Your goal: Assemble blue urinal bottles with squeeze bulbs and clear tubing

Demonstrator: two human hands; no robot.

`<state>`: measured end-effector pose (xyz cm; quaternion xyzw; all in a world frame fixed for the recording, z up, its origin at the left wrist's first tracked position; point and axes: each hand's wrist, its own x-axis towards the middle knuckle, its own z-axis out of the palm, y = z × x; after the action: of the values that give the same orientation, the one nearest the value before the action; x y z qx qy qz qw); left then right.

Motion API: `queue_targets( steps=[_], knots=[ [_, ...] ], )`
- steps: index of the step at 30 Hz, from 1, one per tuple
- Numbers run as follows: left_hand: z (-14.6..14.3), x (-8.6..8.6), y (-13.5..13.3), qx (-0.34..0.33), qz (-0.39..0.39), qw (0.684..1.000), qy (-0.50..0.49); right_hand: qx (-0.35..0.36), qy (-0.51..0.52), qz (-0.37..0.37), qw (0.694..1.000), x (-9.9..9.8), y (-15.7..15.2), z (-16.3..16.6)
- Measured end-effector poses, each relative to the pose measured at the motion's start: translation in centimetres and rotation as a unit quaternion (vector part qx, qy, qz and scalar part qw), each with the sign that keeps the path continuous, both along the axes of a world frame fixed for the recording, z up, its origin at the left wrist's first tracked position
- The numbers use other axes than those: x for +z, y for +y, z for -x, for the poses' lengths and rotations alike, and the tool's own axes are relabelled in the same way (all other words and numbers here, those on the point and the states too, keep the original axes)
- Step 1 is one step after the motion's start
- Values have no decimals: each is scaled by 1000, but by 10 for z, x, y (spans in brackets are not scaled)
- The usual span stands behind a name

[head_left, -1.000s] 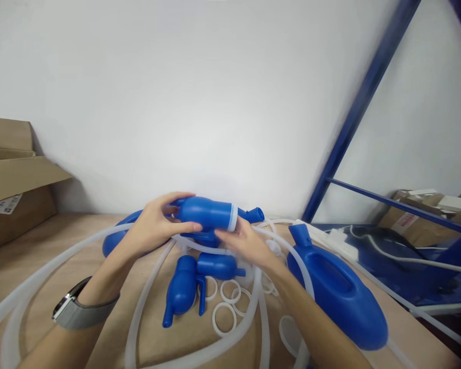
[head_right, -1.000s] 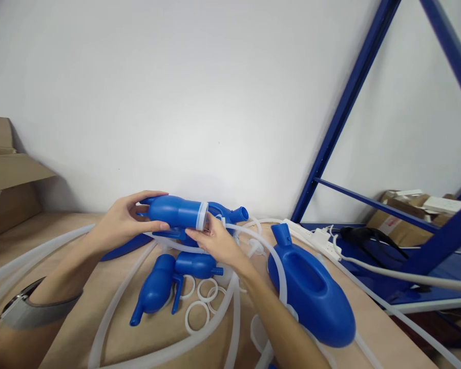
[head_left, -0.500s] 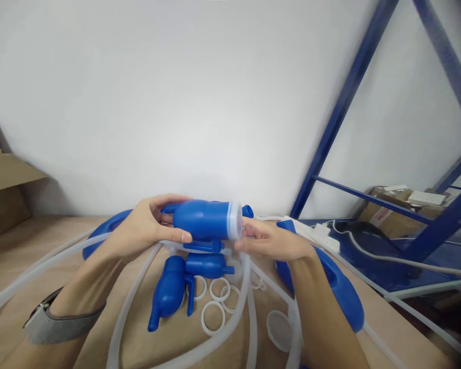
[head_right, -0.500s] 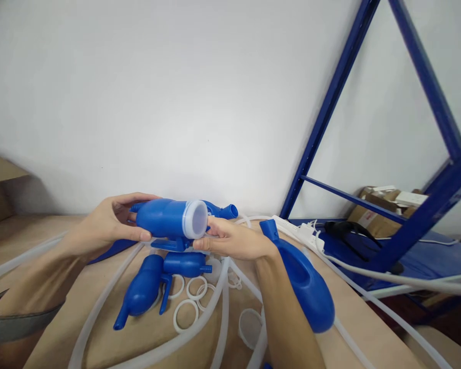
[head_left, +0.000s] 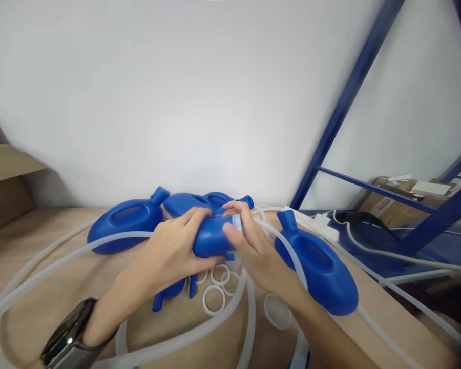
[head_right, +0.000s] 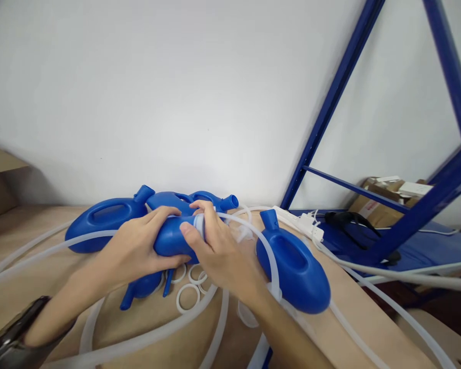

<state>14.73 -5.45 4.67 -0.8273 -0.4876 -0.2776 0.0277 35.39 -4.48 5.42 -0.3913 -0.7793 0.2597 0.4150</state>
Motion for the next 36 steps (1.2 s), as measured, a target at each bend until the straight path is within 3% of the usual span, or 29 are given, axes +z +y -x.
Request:
queue_targets(
  steps=[4,10,18,23,25,29,33,36],
  knots=[
    [-30,-17,-7,-13,29,999,-13,25,75,-64,995,-23,-1,-11],
    [-45,-30,-8,-30,54,994,-86,-5,110,-84,990,-28,-1,-14],
    [-28,-42,-6,9,171,975,-141,35,183,38,982,-51,15,2],
    [-16,-48,-6,-9,234,941,-244,17,304,100,947,-51,33,-6],
    [-10,-50,-6,-2,224,949,-222,30,254,102,961,-45,38,-15],
    [2,-54,-6,62,131,982,-122,63,-1,71,995,-40,40,-29],
    [16,-69,-15,140,10,990,-7,78,-139,63,985,-49,37,-28],
    [24,-84,-28,155,-52,986,35,145,-149,42,977,-53,31,-20]
  ],
)
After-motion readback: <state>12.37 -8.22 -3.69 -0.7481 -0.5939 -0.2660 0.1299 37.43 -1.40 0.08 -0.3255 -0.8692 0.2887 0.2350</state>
